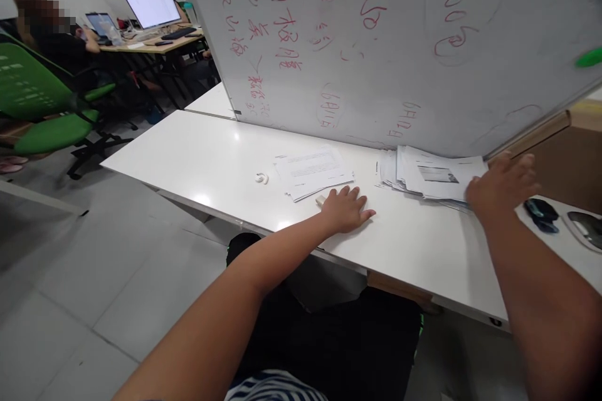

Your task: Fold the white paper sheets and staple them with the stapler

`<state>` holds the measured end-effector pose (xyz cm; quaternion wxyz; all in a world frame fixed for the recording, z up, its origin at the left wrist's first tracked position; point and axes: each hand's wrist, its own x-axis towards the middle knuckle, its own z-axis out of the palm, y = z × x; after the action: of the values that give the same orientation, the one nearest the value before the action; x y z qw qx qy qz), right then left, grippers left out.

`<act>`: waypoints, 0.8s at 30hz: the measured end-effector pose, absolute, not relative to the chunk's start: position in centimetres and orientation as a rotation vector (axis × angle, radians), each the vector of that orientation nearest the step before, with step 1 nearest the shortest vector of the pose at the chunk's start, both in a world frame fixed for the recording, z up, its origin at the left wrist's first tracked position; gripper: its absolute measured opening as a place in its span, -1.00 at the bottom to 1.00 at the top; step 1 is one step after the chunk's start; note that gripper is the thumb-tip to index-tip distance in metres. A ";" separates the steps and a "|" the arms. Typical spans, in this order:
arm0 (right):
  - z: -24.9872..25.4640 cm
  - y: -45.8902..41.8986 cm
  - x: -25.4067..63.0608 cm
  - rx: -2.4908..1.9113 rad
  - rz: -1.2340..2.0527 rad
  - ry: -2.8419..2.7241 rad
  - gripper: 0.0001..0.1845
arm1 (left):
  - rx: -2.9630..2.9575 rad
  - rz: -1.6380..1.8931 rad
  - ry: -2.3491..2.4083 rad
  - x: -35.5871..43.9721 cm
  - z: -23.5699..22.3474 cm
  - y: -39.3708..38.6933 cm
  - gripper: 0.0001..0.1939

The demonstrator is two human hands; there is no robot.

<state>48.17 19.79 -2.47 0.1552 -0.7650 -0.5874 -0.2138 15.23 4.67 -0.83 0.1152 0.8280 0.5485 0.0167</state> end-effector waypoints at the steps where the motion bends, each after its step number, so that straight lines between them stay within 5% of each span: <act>1: -2.4 18.2 46.8 -2.120 -0.565 -1.711 -0.20 | 2.424 0.053 1.603 15.2 -0.8 4.6 -0.35; 11: -5.7 4.5 36.5 -1.898 -0.009 -2.071 -0.46 | 2.405 0.086 1.635 15.2 -1.2 4.8 -0.39; 24: -5.9 3.6 35.6 -1.898 0.011 -2.061 -0.51 | 1.788 0.512 1.830 16.5 -0.1 5.5 -0.48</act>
<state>35.56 3.61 -5.94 0.1688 -0.6677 -0.7251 0.0040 16.51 5.46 -0.15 0.2630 0.6611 0.6767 0.1895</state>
